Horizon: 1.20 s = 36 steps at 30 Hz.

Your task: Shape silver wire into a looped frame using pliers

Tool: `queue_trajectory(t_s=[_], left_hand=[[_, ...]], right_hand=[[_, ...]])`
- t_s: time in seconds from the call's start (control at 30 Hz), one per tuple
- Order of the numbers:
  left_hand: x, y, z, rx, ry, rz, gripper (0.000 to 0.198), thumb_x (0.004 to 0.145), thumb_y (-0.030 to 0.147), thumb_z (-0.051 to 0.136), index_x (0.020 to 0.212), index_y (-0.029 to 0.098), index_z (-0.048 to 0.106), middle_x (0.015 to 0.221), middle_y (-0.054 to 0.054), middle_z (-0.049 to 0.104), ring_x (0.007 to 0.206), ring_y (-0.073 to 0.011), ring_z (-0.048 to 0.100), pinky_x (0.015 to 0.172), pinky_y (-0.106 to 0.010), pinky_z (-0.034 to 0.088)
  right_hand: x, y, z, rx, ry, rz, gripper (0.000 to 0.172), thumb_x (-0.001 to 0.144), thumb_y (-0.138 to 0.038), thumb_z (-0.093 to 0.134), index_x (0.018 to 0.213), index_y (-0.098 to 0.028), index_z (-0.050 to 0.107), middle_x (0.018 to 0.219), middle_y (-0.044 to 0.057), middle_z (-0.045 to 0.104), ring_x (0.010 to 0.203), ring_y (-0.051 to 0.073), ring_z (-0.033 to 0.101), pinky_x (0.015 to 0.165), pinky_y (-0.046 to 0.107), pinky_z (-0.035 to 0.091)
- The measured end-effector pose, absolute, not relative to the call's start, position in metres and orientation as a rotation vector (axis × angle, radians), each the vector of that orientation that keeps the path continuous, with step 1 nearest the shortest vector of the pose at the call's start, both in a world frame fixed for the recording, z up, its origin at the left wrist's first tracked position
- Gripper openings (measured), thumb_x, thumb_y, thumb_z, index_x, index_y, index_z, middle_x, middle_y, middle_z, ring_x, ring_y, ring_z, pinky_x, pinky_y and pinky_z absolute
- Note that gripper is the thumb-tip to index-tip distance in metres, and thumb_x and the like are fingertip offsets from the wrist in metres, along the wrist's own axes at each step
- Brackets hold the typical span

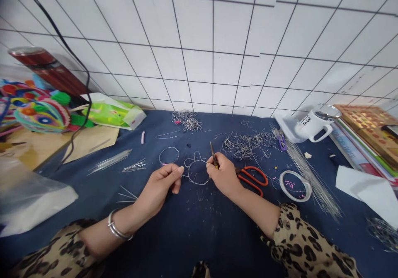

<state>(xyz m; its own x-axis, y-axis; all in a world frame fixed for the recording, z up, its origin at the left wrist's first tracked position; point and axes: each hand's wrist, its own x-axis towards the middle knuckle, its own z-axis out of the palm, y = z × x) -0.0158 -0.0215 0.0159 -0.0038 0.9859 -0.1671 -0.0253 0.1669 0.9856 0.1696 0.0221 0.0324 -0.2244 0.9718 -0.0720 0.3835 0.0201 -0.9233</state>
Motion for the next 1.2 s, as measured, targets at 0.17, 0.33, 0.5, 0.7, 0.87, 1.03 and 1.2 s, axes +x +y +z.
queue_trajectory(t_s=[0.17,0.33,0.5,0.7,0.87,1.03,1.2], left_hand=[[-0.0170,-0.0203,0.0143,1.084,1.274,1.111,0.028,0.082,0.035,0.052,0.062,0.016,0.048,0.050,0.004,0.050,0.045,-0.0065,0.043,0.049,-0.020,0.035],[-0.0174,-0.0191,0.0125,1.077,1.261,1.095,0.025,0.082,0.036,0.051,0.067,0.016,0.049,0.050,0.003,0.051,0.047,-0.0077,0.045,0.048,-0.019,0.036],[-0.0177,-0.0181,0.0124,1.055,1.248,1.093,0.023,0.081,0.035,0.052,0.070,0.016,0.050,0.053,0.002,0.053,0.049,-0.0079,0.046,0.048,-0.019,0.037],[-0.0181,-0.0176,0.0107,1.054,1.239,1.105,0.022,0.081,0.036,0.052,0.071,0.016,0.050,0.055,0.002,0.053,0.050,-0.0081,0.047,0.048,-0.019,0.037],[-0.0179,-0.0159,0.0120,1.030,1.239,1.122,0.018,0.080,0.035,0.054,0.080,0.017,0.051,0.059,0.002,0.054,0.050,-0.0081,0.047,0.046,-0.019,0.037],[-0.0172,-0.0157,0.0139,0.994,1.243,1.130,0.020,0.078,0.035,0.056,0.085,0.017,0.052,0.060,0.002,0.055,0.051,-0.0088,0.049,0.046,-0.019,0.038],[-0.0159,-0.0170,0.0139,0.976,1.232,1.153,0.021,0.077,0.033,0.057,0.088,0.017,0.051,0.055,0.004,0.051,0.049,-0.0082,0.048,0.046,-0.018,0.037]], right_hand=[[0.1681,0.0203,0.0332,-1.376,-1.695,1.197,0.004,0.076,-0.022,0.047,0.077,-0.020,0.050,0.057,-0.005,0.050,0.055,0.010,0.050,0.059,0.024,0.041],[0.1662,0.0204,0.0364,-1.379,-1.682,1.253,0.003,0.076,-0.021,0.047,0.076,-0.019,0.049,0.057,-0.005,0.049,0.054,0.010,0.049,0.057,0.024,0.040],[0.1655,0.0203,0.0344,-1.373,-1.687,1.260,0.002,0.076,-0.021,0.048,0.076,-0.019,0.049,0.057,-0.006,0.049,0.054,0.010,0.049,0.057,0.024,0.040],[0.1665,0.0196,0.0335,-1.357,-1.686,1.277,0.002,0.076,-0.021,0.048,0.076,-0.019,0.048,0.058,-0.006,0.049,0.054,0.010,0.049,0.058,0.024,0.041],[0.1649,0.0190,0.0371,-1.362,-1.678,1.295,0.002,0.076,-0.021,0.048,0.076,-0.019,0.048,0.057,-0.005,0.049,0.054,0.010,0.050,0.058,0.024,0.041],[0.1645,0.0187,0.0373,-1.359,-1.695,1.293,0.002,0.076,-0.022,0.047,0.075,-0.019,0.048,0.058,-0.005,0.050,0.054,0.010,0.049,0.056,0.023,0.040],[0.1666,0.0187,0.0348,-1.370,-1.688,1.232,0.003,0.076,-0.022,0.047,0.077,-0.019,0.048,0.057,-0.005,0.050,0.055,0.011,0.048,0.057,0.024,0.039]])
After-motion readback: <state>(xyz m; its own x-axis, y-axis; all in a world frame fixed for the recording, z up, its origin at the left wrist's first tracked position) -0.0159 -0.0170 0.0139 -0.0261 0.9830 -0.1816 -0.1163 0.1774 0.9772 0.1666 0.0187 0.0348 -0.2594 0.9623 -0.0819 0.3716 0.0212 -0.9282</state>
